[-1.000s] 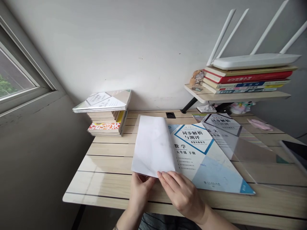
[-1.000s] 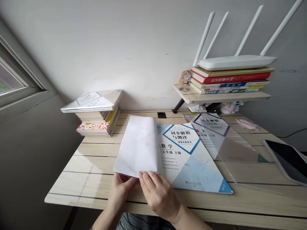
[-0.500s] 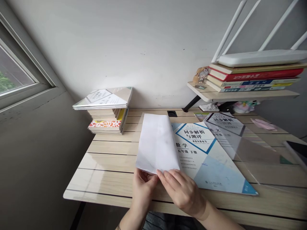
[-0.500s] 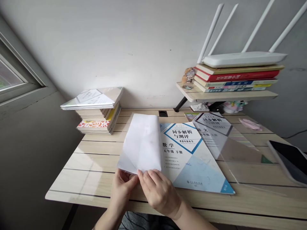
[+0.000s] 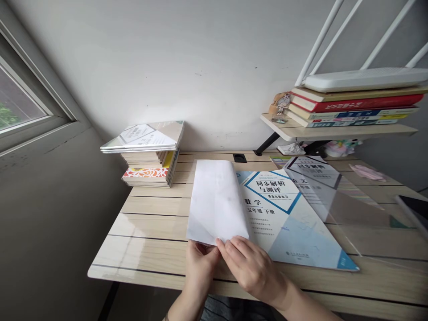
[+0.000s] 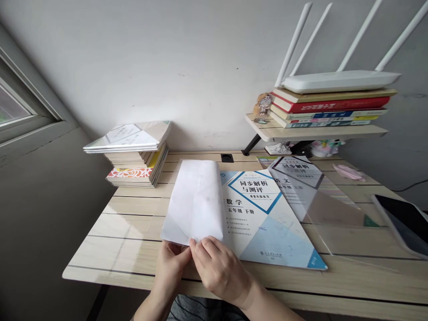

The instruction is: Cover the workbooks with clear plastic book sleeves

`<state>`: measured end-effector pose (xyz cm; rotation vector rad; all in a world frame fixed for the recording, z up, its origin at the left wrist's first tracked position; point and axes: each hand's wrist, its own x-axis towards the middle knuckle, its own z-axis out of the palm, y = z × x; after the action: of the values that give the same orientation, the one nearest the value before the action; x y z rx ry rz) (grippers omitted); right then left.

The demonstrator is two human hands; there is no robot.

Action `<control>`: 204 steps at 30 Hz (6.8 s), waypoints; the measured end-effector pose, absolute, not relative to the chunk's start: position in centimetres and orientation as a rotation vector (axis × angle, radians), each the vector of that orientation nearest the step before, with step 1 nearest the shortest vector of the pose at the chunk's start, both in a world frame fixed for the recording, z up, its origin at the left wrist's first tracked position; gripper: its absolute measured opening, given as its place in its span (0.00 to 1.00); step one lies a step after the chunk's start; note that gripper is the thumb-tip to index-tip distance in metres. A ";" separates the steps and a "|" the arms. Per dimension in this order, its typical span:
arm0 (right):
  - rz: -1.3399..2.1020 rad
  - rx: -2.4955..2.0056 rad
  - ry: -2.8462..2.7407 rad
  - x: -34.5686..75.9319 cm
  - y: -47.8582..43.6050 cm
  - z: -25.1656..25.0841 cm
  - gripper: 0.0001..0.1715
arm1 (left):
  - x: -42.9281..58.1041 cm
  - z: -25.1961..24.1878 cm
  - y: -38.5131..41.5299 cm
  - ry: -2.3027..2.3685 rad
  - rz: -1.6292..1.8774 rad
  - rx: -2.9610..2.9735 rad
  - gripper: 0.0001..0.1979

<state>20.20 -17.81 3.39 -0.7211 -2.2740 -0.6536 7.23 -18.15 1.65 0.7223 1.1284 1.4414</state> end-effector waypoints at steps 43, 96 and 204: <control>-0.639 -0.767 -2.200 19.8 -17.6 3.0 0.10 | 5.9 1.1 -20.2 0.916 1.548 0.543 0.18; -0.721 -0.801 -2.210 21.9 -18.3 2.6 0.15 | 8.7 0.6 -18.6 1.230 1.452 0.729 0.17; 1.049 -1.557 -1.856 21.8 11.2 6.0 0.11 | 0.8 3.2 7.9 1.239 1.259 0.742 0.09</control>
<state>21.78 11.21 5.99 -1.5571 -1.8556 1.0487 0.78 7.86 3.17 0.7417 1.2389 1.2594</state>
